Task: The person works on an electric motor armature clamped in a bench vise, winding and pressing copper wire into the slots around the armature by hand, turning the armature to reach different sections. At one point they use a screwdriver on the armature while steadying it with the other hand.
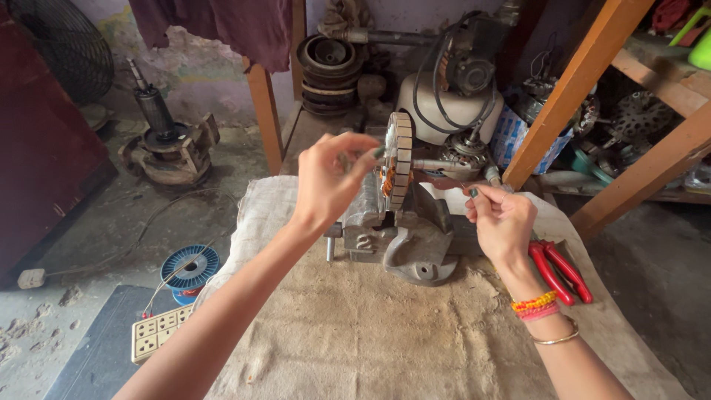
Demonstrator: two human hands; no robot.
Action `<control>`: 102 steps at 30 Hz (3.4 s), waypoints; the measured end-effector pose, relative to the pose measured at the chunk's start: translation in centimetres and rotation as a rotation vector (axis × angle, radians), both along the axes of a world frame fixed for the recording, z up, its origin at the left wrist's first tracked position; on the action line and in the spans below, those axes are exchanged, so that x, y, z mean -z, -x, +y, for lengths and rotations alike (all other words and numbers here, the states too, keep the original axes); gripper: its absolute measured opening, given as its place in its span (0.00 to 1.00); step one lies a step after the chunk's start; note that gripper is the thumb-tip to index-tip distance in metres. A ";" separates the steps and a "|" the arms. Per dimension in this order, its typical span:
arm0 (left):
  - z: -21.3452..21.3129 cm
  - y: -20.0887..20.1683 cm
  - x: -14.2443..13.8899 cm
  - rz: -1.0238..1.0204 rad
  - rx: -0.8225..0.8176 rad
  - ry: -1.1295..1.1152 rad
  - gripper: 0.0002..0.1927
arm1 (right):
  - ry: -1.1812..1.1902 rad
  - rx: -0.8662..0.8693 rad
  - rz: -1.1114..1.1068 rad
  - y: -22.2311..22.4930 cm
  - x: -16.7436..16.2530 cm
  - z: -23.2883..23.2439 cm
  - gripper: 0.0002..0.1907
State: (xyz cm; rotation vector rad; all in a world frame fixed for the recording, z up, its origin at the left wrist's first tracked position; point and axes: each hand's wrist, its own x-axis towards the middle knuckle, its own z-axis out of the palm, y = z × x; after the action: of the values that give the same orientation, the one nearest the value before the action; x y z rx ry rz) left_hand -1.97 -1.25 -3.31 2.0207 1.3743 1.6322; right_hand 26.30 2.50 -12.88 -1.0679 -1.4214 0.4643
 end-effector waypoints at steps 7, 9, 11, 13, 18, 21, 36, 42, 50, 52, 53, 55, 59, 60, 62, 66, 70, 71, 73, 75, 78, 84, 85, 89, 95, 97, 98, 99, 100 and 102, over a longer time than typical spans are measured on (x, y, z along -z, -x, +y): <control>0.2 -2.2 -3.8 0.540 0.039 -0.553 0.22 | -0.129 -0.041 0.149 -0.1 -1.5 -0.1 0.08; 1.0 -3.2 -4.4 0.657 0.129 -0.551 0.24 | -0.163 -0.029 0.175 0.1 -2.5 -0.8 0.07; 2.0 -4.6 -4.6 0.743 0.108 -0.454 0.17 | -0.197 -0.021 0.177 0.6 -3.5 -1.6 0.08; 3.2 -5.3 -4.9 0.779 0.112 -0.360 0.09 | -0.223 -0.040 0.197 1.4 -4.5 -2.3 0.08; 6.0 -4.4 -5.9 0.496 0.325 -0.250 0.07 | -0.185 -0.249 0.280 3.8 -6.2 -3.6 0.11; 6.3 -3.7 -5.8 0.357 0.381 -0.135 0.10 | -0.162 -0.367 0.147 5.7 -6.6 -3.6 0.18; 5.2 -0.3 -0.7 -0.356 0.598 0.114 0.07 | -0.052 -0.281 0.088 8.3 -7.6 0.0 0.05; 4.5 0.3 0.5 -0.425 0.725 0.158 0.02 | -0.072 -0.250 -0.007 8.4 -8.8 -1.2 0.05; 2.0 0.8 -3.0 0.365 0.211 -0.497 0.06 | -0.343 -0.330 -0.279 7.9 -9.7 -6.1 0.18; 1.7 0.6 -3.4 0.462 0.161 -0.604 0.06 | -0.386 -0.313 -0.277 7.8 -9.6 -6.6 0.14; 1.7 0.5 -3.5 0.486 0.147 -0.630 0.06 | -0.388 -0.297 -0.254 7.7 -9.6 -6.6 0.11; 1.6 0.6 -3.5 0.516 0.110 -0.676 0.06 | -0.365 -0.305 -0.161 7.5 -9.5 -6.4 0.09; 0.9 0.7 -2.1 0.474 0.040 -0.692 0.06 | -0.304 -0.316 -0.018 6.9 -9.0 -5.8 0.10; 0.9 0.6 -1.8 0.446 0.026 -0.681 0.06 | -0.299 -0.299 -0.018 6.7 -8.9 -5.7 0.10; 0.8 0.4 -1.3 0.389 -0.007 -0.598 0.06 | -0.297 -0.278 -0.026 6.5 -8.7 -5.6 0.10; 0.9 -0.3 -0.6 0.248 -0.078 -0.366 0.06 | -0.344 -0.222 -0.088 6.5 -8.5 -5.5 0.10; 1.4 -1.0 -0.6 0.104 -0.036 -0.236 0.05 | -0.351 -0.166 -0.166 6.5 -8.5 -5.7 0.08; 1.4 -1.0 -0.6 0.072 -0.023 -0.183 0.05 | -0.358 -0.171 -0.173 6.5 -8.5 -5.8 0.07; 1.2 -0.9 -0.5 0.059 -0.023 -0.165 0.04 | -0.373 -0.184 -0.176 6.5 -8.4 -6.0 0.07; 0.8 -0.6 -0.1 0.101 -0.050 -0.232 0.04 | -0.383 -0.198 -0.162 6.7 -8.3 -6.1 0.07; 0.4 -0.4 0.5 0.115 -0.064 -0.217 0.03 | -0.383 -0.206 -0.172 6.8 -8.3 -6.2 0.07; 0.8 -0.5 1.6 0.237 -0.097 -0.253 0.08 | -0.417 -0.187 -0.207 6.8 -8.0 -6.1 0.06; 0.6 -0.4 1.9 0.217 -0.107 -0.231 0.07 | -0.431 -0.186 -0.217 6.8 -7.8 -6.1 0.06; 0.0 -0.3 2.8 0.185 -0.114 -0.258 0.06 | -0.436 -0.175 -0.240 6.6 -7.4 -5.9 0.06; 1.3 -0.3 1.8 0.361 -0.183 -0.469 0.06 | -0.425 -0.200 -0.265 6.9 -7.0 -5.7 0.07; 1.6 -0.6 1.7 0.365 -0.196 -0.472 0.06 | -0.421 -0.210 -0.257 6.9 -7.0 -5.8 0.07; 1.6 -0.6 1.8 0.354 -0.200 -0.468 0.06 | -0.415 -0.215 -0.247 7.0 -7.0 -5.8 0.07; 1.5 -0.6 1.9 0.343 -0.201 -0.463 0.07 | -0.408 -0.219 -0.238 7.0 -6.9 -5.9 0.07; 1.4 -0.5 2.2 0.382 -0.197 -0.473 0.07 | -0.411 -0.214 -0.245 7.0 -7.0 -5.9 0.07; 1.0 -0.3 2.8 0.461 -0.184 -0.490 0.08 | -0.412 -0.201 -0.259 6.9 -7.0 -6.0 0.07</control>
State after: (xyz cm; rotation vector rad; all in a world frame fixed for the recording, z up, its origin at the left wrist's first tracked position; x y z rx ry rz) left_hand -1.64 -0.28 -6.06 2.7652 1.4345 1.7909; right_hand 19.44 -3.54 -5.90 -0.6707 -1.7710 0.1635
